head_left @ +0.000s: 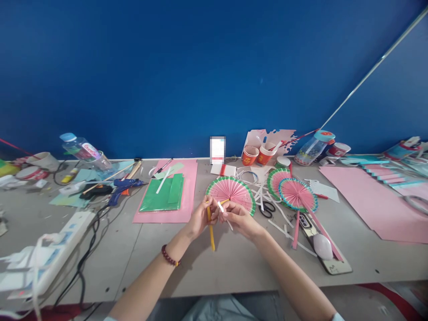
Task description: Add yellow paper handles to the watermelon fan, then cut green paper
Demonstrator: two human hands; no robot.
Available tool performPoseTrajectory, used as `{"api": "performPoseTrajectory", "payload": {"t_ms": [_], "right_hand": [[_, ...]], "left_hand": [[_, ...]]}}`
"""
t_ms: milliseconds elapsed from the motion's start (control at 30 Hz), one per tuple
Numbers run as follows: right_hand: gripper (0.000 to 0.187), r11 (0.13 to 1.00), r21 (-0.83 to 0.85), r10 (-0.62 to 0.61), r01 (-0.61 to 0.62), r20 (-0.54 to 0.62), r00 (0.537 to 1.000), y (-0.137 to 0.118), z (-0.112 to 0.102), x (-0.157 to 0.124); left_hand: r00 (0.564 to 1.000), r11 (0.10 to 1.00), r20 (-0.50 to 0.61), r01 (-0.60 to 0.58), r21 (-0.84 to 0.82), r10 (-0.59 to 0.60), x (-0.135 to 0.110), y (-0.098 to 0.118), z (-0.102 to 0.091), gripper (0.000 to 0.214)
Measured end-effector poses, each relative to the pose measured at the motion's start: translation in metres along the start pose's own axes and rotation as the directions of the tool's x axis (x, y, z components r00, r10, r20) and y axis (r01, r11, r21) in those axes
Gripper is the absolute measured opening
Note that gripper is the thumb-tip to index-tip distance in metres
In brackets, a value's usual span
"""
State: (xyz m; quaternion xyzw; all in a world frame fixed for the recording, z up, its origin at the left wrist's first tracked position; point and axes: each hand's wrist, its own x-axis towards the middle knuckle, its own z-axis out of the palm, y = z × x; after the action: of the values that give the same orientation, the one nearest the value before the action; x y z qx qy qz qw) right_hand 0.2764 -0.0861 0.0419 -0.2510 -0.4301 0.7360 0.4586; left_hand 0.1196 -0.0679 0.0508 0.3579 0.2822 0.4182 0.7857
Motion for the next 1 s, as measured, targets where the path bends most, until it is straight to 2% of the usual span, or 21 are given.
{"api": "performPoseTrajectory", "payload": {"t_ms": [67, 133, 267, 433, 567, 700, 833, 1000], "right_hand": [[0.021, 1.000, 0.003, -0.008, 0.008, 0.001, 1.000, 0.000, 0.000, 0.001], [0.020, 1.000, 0.008, -0.020, 0.020, -0.032, 0.999, 0.000, -0.003, 0.001], [0.022, 0.999, 0.012, -0.028, 0.030, -0.115, 0.993, 0.001, -0.009, 0.001], [0.015, 0.994, -0.088, -0.069, 0.057, -0.141, 0.988, 0.001, -0.009, 0.001], [0.020, 0.977, -0.198, -0.115, 0.084, -0.150, 0.982, 0.000, -0.006, 0.000], [0.024, 0.937, -0.347, -0.097, 0.029, -0.181, 0.979, 0.000, 0.000, -0.002], [0.026, 0.888, -0.460, -0.076, -0.021, -0.191, 0.979, 0.003, 0.004, -0.002], [0.024, 0.814, -0.579, -0.134, -0.047, -0.266, 0.955, 0.009, 0.001, 0.000]], "left_hand": [[1.000, 1.000, -0.006, -0.013, 0.000, 0.013, 0.002, -0.005, 0.000, 0.028], [0.997, 0.997, -0.034, -0.075, 0.016, 0.075, 0.006, -0.009, -0.002, 0.029], [0.956, 0.972, -0.188, -0.206, 0.111, 0.225, 0.011, -0.013, -0.008, 0.030], [0.948, 0.972, -0.262, -0.131, 0.196, 0.180, 0.011, -0.014, -0.012, 0.030], [0.932, 0.953, -0.312, -0.090, 0.291, 0.184, 0.009, -0.016, -0.010, 0.028], [0.909, 0.932, -0.361, -0.074, 0.354, 0.209, 0.010, -0.016, -0.008, 0.026], [0.902, 0.920, -0.366, -0.080, 0.384, 0.231, 0.010, -0.018, -0.009, 0.023], [0.901, 0.924, -0.374, -0.069, 0.377, 0.220, 0.009, -0.020, -0.009, 0.026]]}}
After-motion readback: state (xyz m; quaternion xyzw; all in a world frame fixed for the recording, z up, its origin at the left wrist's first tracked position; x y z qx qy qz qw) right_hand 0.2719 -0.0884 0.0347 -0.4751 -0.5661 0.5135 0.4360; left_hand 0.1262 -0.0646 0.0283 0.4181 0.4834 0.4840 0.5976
